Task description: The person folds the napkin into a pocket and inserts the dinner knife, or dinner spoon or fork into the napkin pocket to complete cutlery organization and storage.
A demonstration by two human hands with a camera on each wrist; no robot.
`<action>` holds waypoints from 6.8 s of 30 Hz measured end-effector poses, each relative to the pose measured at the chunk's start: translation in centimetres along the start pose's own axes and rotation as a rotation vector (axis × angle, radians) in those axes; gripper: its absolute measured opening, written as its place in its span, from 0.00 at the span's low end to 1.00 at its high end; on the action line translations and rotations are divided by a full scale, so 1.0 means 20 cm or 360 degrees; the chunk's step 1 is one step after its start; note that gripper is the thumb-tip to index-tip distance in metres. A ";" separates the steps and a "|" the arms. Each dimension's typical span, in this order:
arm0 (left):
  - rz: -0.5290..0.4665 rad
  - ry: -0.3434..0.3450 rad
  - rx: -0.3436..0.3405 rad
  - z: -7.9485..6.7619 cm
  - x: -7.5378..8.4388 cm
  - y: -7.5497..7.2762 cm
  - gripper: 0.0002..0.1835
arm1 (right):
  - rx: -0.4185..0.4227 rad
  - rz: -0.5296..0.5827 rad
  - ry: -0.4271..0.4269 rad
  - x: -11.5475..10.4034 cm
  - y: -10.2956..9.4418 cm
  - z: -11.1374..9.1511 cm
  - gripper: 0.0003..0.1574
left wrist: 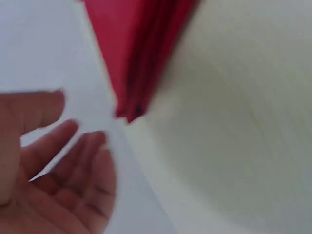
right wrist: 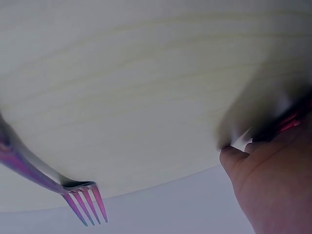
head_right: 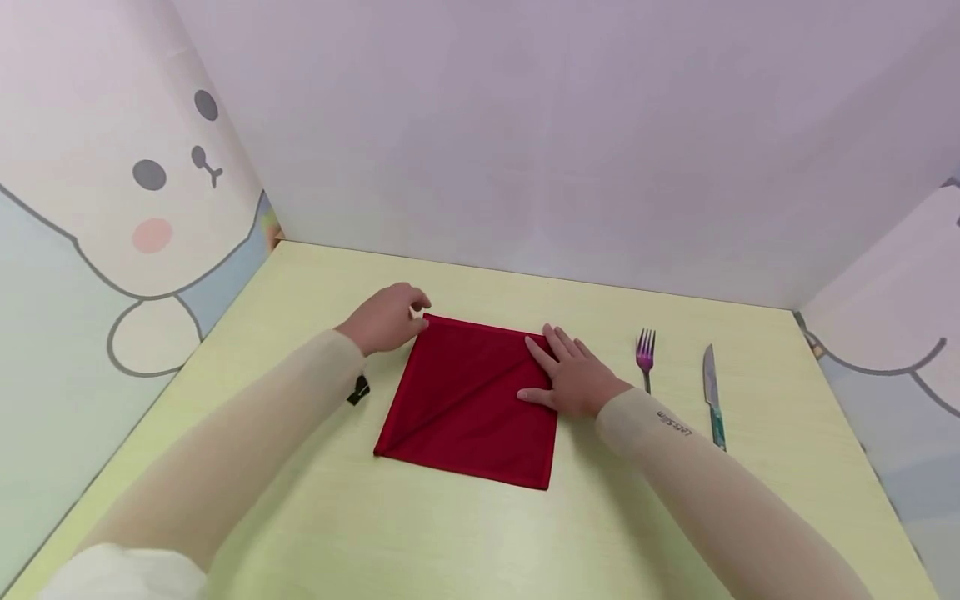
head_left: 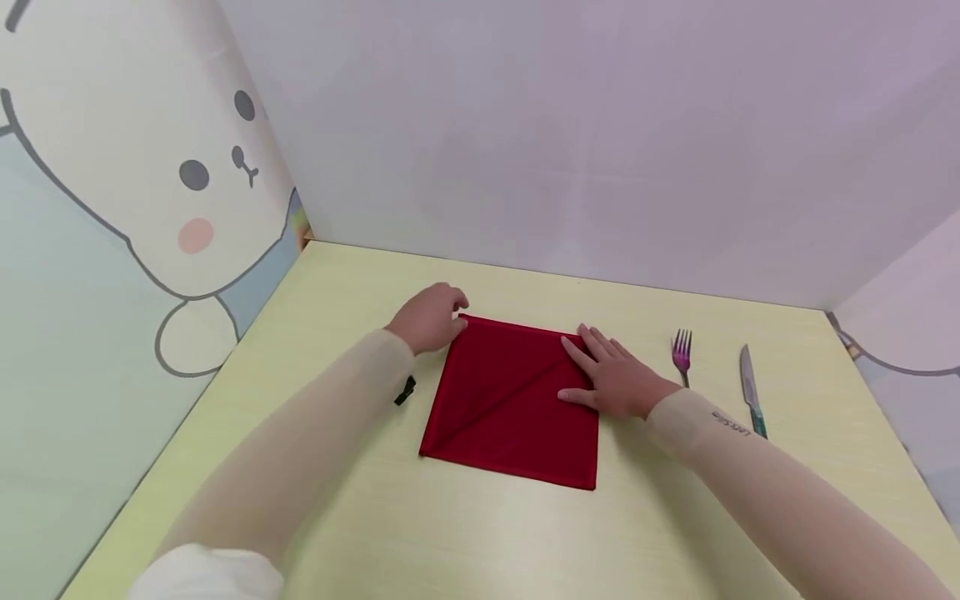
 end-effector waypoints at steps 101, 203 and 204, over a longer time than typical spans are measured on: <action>-0.0095 -0.0126 0.0008 0.32 -0.15 0.10 0.07 | 0.0038 -0.0039 -0.0042 -0.03 -0.03 -0.01 0.60; -0.0687 -0.0335 -0.0580 0.31 -0.29 0.07 0.07 | 0.0230 -0.0841 -0.0630 -1.38 0.17 0.22 0.10; -0.0682 -0.0334 -0.0581 0.31 -0.29 0.07 0.07 | 0.0263 -0.0915 -0.0662 -1.39 0.17 0.21 0.09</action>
Point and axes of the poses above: each hand's wrist, its own z-axis towards the middle knuckle, its own y-axis out of the palm, x = y × z, the point moved 7 cm from there along z, towards the middle knuckle, and after that the axes turned 6 degrees about -y, right-handed, at the moved point
